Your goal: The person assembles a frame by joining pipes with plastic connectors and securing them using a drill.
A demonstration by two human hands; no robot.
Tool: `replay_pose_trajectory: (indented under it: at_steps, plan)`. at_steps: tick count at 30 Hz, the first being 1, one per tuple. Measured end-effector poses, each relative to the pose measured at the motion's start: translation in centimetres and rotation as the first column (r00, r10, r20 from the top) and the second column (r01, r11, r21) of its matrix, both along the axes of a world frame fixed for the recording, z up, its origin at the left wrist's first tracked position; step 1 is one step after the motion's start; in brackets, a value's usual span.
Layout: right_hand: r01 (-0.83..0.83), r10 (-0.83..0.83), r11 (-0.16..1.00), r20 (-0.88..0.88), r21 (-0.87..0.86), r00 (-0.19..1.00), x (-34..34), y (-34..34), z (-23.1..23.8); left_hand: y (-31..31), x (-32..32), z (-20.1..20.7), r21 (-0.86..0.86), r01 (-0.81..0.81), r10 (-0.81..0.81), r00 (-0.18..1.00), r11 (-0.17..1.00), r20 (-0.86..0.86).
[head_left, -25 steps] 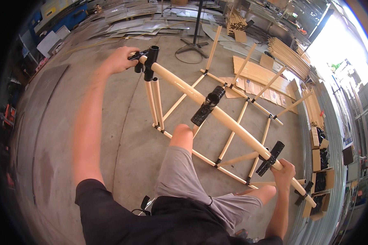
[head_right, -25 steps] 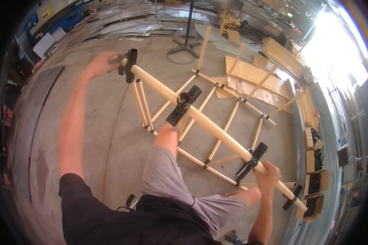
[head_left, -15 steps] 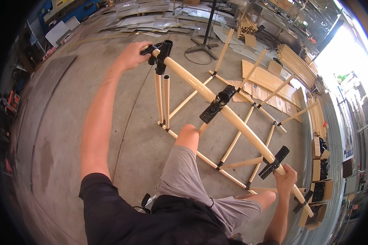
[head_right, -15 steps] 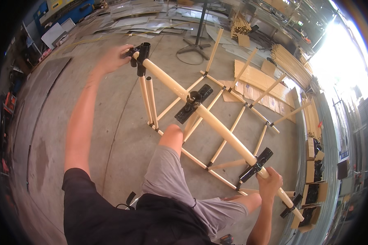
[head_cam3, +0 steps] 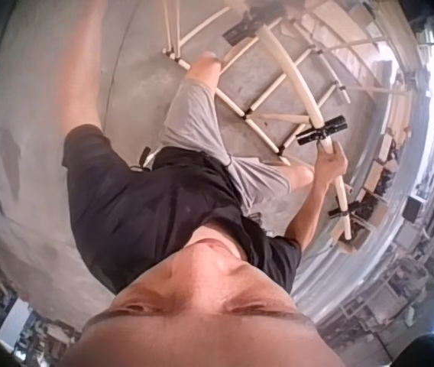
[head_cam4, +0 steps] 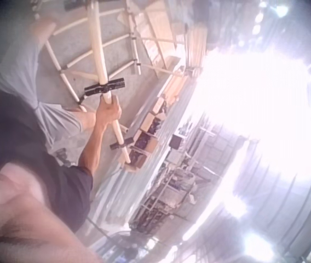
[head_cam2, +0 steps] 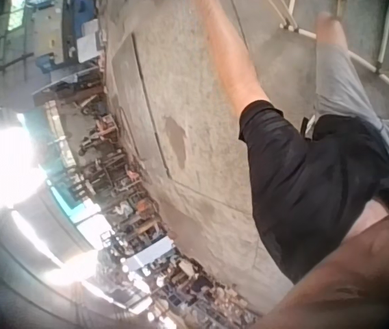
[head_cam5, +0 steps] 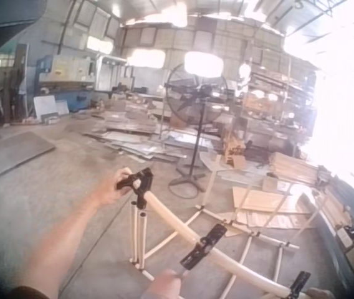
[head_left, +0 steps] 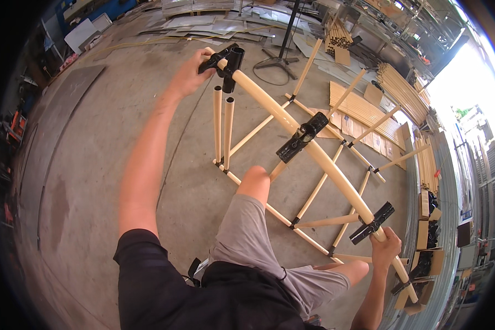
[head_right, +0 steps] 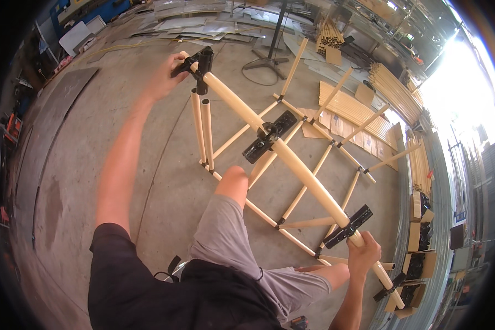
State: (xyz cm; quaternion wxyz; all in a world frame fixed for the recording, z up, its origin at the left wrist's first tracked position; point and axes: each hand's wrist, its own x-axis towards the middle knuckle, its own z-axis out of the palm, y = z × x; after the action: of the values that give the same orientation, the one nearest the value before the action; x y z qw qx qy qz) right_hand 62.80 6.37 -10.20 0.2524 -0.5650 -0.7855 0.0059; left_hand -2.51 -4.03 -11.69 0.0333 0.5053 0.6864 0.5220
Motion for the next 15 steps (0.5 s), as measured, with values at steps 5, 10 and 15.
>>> replay_pose_trajectory:
  at_steps: [5,10,15]
  plan:
    - [0.006,-0.007,1.0,0.011,0.016,1.0,-0.2,0.1,0.0,0.7,0.7,-0.7,-0.218,-0.249,0.202,0.955,0.944,-0.216]
    - [-0.002,0.001,0.999,0.02,0.051,1.0,-0.3,0.0,0.2,1.0,2.1,0.1,-0.382,-0.347,0.292,0.936,0.857,-0.195]
    - [-0.004,0.002,0.998,0.029,0.063,1.0,0.0,0.1,0.2,1.9,1.6,-3.2,-0.168,-0.327,0.312,0.944,0.93,-0.11]
